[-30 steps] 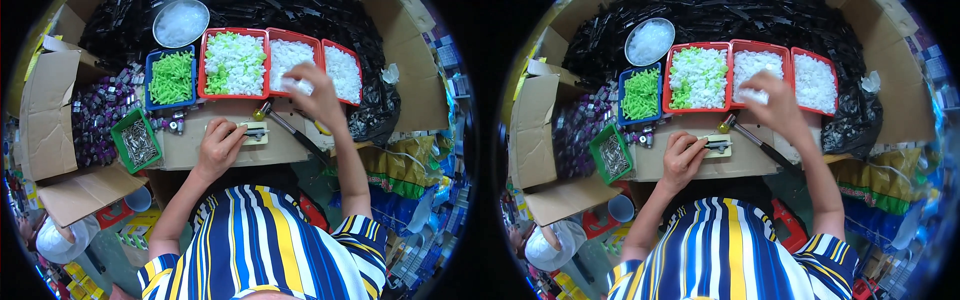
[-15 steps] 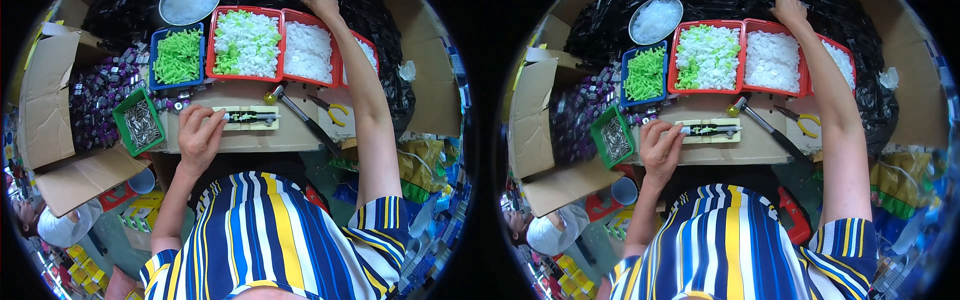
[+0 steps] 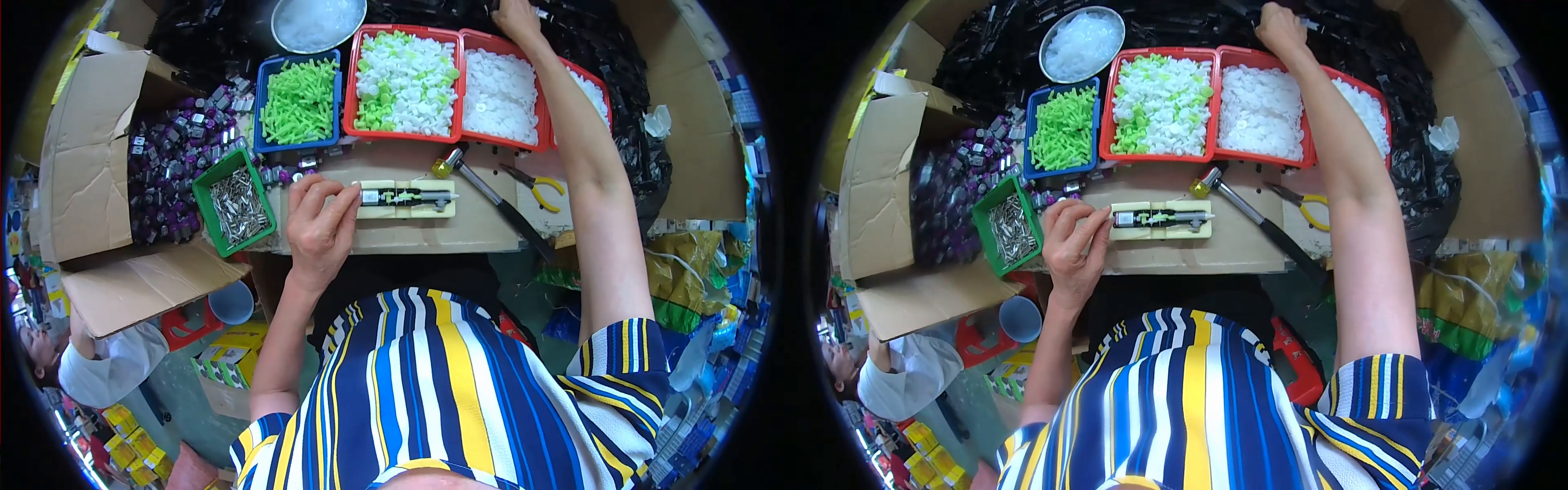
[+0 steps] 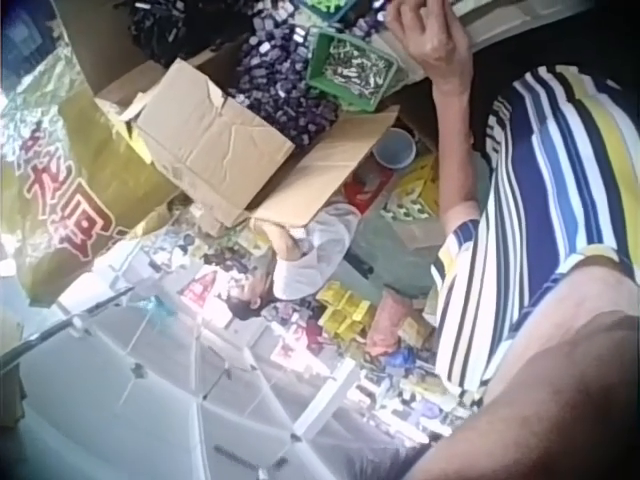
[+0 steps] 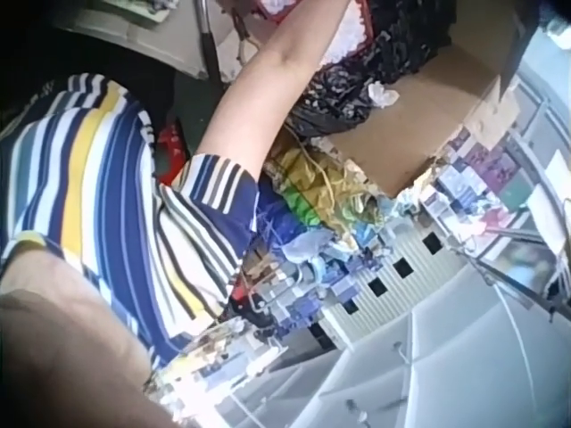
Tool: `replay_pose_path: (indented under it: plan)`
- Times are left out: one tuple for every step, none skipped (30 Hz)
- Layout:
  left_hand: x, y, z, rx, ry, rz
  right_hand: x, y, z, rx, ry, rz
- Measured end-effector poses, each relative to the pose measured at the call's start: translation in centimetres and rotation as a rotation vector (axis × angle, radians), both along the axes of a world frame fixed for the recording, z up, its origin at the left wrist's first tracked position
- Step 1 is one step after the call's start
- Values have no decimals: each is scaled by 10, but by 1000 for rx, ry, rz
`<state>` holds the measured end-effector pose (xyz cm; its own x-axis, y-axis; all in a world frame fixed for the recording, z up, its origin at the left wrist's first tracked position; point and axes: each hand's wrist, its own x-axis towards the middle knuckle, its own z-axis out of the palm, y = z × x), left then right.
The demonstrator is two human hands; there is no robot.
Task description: Assemble small mechanical or electronic components by inserting pins and using a manual press tool on a factory workbench.
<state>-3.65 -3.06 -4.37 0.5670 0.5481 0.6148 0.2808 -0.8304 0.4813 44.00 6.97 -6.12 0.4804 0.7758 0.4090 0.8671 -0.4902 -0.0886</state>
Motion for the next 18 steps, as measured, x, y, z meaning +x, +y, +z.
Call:
replay_pose_path:
  plan:
    - [1, 0, 0, 9, -16, -7, 8, 1, -5, 66, 22, 8]
    - [-3, -1, 1, 6, -1, 11, 1, -2, 4, 53, 83, 37]
    - [-7, -1, 1, 1, 13, 29, -6, -7, 11, 38, 145, 65]
    - [-9, -1, 1, -2, 10, 29, -8, -13, 12, 73, 110, 92]
    - [-11, 0, 0, 4, 0, 28, -5, -17, 18, 80, 100, 91]
    - [-12, 1, 0, 2, 8, 36, -3, -22, 22, 54, 143, 83]
    - [-15, 1, 0, -2, 20, 45, -4, -26, 26, 25, 190, 76]
    - [-16, 2, -2, 2, 17, 44, -4, -27, 29, 29, 186, 76]
    - [-18, 3, -3, -10, 21, 48, -5, -28, 32, 48, 196, 95]
    - [-17, 3, -3, -21, 26, 52, -4, -28, 34, 68, 206, 115]
    - [-16, 3, -2, -17, 25, 51, -4, -28, 34, 71, 205, 115]
    - [-15, 3, -1, -18, 27, 53, -6, -27, 32, 141, 204, 157]
    - [-15, 3, 0, -17, 28, 56, -9, -24, 32, 212, 202, 203]
    - [-13, 3, 0, -14, 30, 61, -20, -21, 35, 165, 167, 193]
    - [-12, 2, 0, -23, 33, 59, -30, -17, 37, 117, 133, 184]
    - [-9, 1, 2, -30, 36, 45, -31, -16, 36, -11, 151, 132]
    - [-6, 0, 4, -28, 41, 38, -28, -14, 35, -8, 155, 125]
    - [-2, 0, 6, -5, 28, 27, -25, -13, 34, -59, 139, 90]
